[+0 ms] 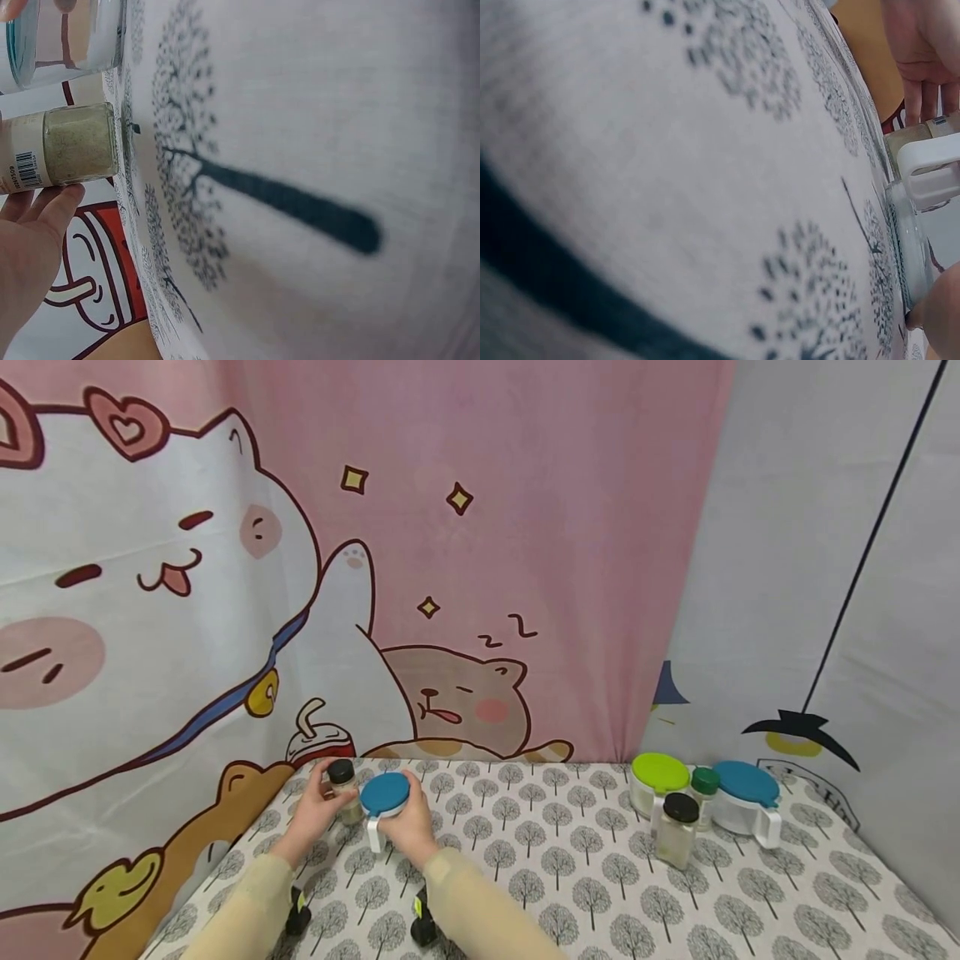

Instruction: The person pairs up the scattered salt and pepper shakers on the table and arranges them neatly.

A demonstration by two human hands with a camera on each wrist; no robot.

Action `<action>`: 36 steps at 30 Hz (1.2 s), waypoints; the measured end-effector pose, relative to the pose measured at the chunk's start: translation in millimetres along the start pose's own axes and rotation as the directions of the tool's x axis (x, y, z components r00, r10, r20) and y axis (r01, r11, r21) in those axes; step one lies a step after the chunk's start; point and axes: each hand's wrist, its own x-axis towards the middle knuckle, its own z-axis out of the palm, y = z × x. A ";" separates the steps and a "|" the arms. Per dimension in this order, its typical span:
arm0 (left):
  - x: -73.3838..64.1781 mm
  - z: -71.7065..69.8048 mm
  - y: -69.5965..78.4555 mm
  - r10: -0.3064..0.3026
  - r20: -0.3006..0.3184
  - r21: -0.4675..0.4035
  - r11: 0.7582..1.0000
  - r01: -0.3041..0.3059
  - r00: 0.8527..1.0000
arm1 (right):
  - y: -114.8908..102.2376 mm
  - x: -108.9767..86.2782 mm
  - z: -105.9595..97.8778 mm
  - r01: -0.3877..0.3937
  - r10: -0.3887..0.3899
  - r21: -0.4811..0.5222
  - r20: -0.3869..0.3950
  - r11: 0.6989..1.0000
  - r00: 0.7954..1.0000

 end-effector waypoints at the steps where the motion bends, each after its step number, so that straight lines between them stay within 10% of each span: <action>1: -0.3 -0.2 -0.2 0.001 0.001 0.000 1.000 -0.001 1.000 | 0.8 0.1 0.0 -0.001 0.001 -0.003 -0.001 1.000 1.000; 36: -3.3 -2.8 4.9 -0.053 0.026 -0.055 0.997 0.054 0.998 | -1.4 -2.7 -24.8 -0.006 0.016 -0.071 0.144 0.997 0.989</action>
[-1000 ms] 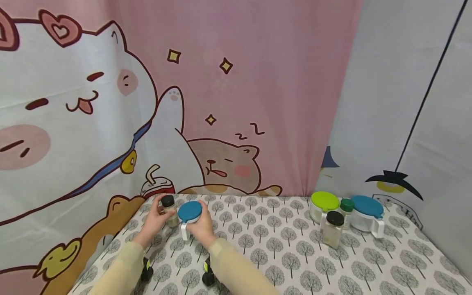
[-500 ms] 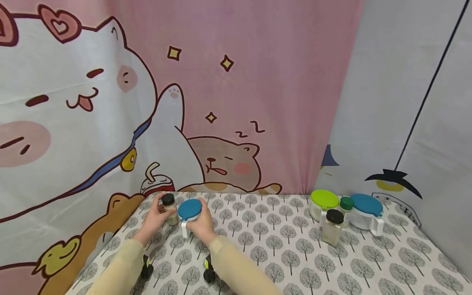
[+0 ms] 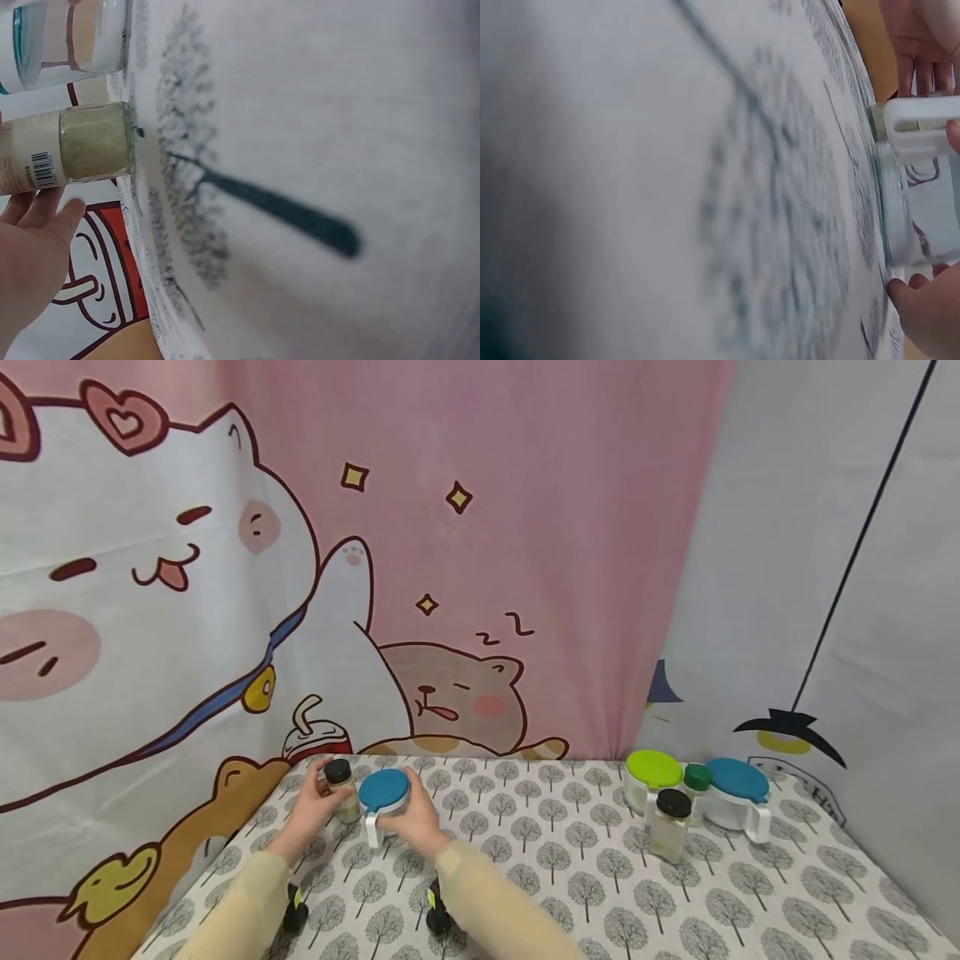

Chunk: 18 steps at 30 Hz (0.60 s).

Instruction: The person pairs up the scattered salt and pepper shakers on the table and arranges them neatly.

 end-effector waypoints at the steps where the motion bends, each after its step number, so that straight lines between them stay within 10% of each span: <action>1: -0.6 -1.0 1.2 -0.003 -0.002 -0.015 1.000 0.003 1.000 | 0.1 -0.6 -2.6 -0.005 0.005 0.015 0.012 1.000 1.000; 18: 5.3 -4.5 44.5 0.185 -0.018 0.100 0.978 -0.182 0.983 | -20.1 -8.6 -73.3 0.123 -0.128 0.148 0.022 0.981 0.992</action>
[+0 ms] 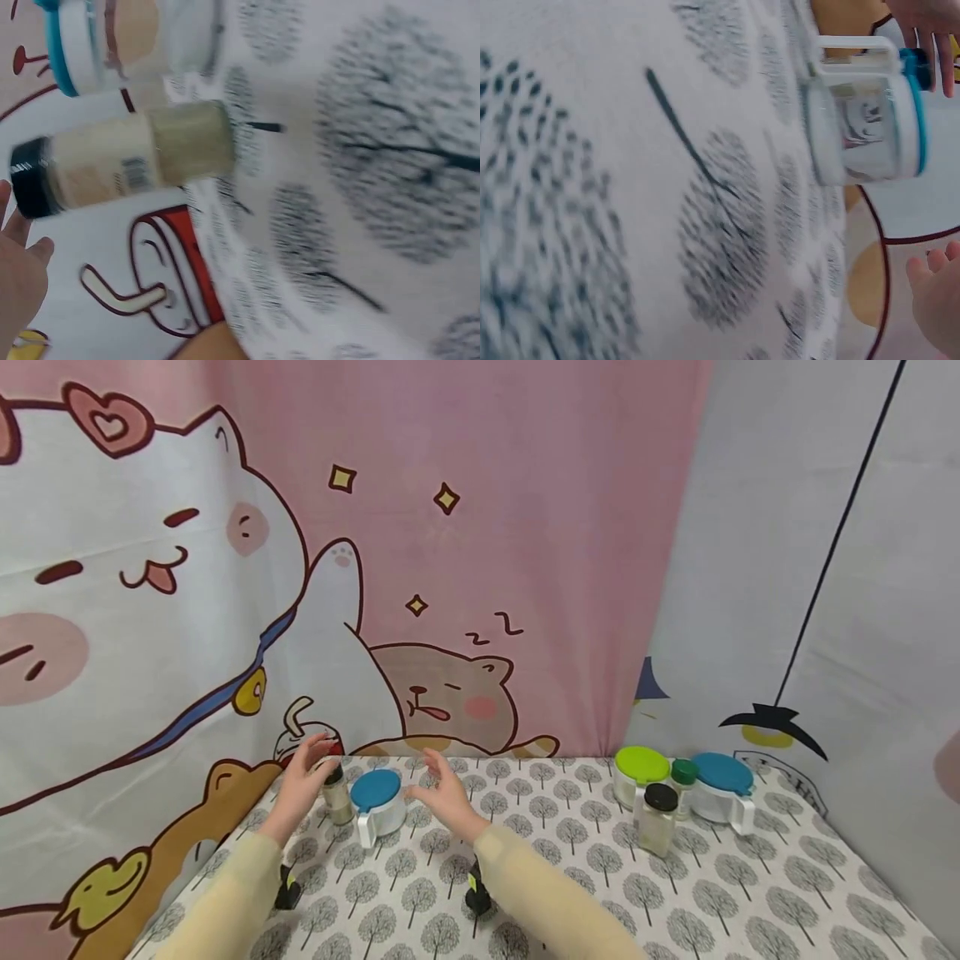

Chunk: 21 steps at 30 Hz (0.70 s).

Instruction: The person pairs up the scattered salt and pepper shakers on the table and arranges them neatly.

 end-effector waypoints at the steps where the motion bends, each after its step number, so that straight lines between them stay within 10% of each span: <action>1: 2.4 1.5 3.1 0.023 -0.001 0.022 0.999 -0.023 1.000 | -1.0 0.3 -4.4 0.011 -0.011 0.010 -0.011 1.000 1.000; 12: 24.1 38.9 58.1 0.251 -0.014 0.120 0.961 -0.248 0.968 | -48.1 -26.5 -57.5 0.071 -0.064 0.072 -0.095 0.995 0.993; 21: 19.4 92.1 86.1 0.367 0.040 -0.039 0.930 -0.366 0.929 | -52.8 -41.9 -108.6 0.151 -0.146 0.019 -0.157 0.988 0.977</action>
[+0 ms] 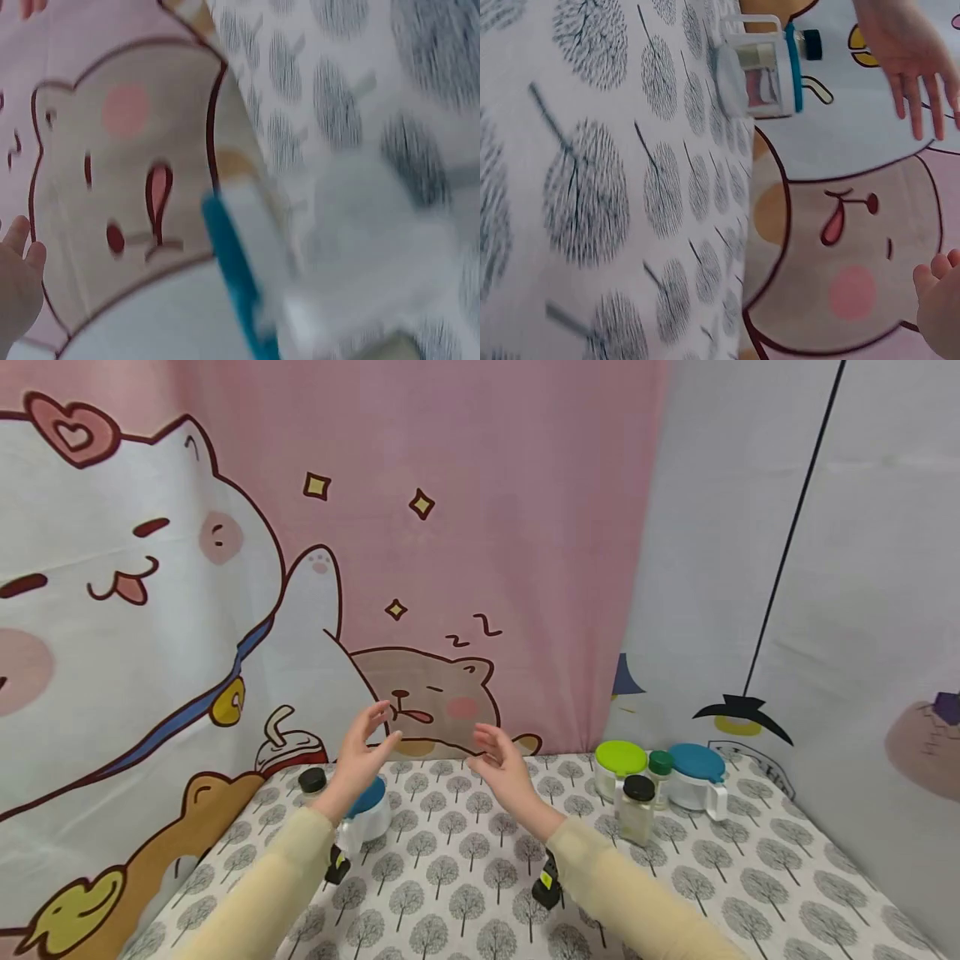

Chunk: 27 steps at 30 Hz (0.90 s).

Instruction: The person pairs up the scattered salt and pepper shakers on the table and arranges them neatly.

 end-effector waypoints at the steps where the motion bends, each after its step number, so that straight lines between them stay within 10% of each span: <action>1: -0.5 7.6 1.9 -0.006 0.012 -0.027 1.000 0.006 1.000 | -2.7 -0.9 -5.4 0.015 -0.015 -0.003 -0.003 1.000 1.000; 12: -16.8 85.8 63.6 -0.051 0.174 -0.282 0.954 0.100 0.983 | -23.8 -13.1 -82.0 0.083 -0.095 -0.113 -0.108 0.990 0.990; 16: -21.3 129.3 64.9 -0.057 0.225 -0.344 0.929 0.134 0.973 | -30.6 -17.7 -123.1 0.067 -0.105 -0.218 -0.172 0.974 0.979; 27: -39.6 226.8 78.7 -0.152 0.411 -0.397 0.858 0.327 0.899 | -31.4 -41.8 -218.9 -0.166 -0.007 -0.423 -0.379 0.890 0.925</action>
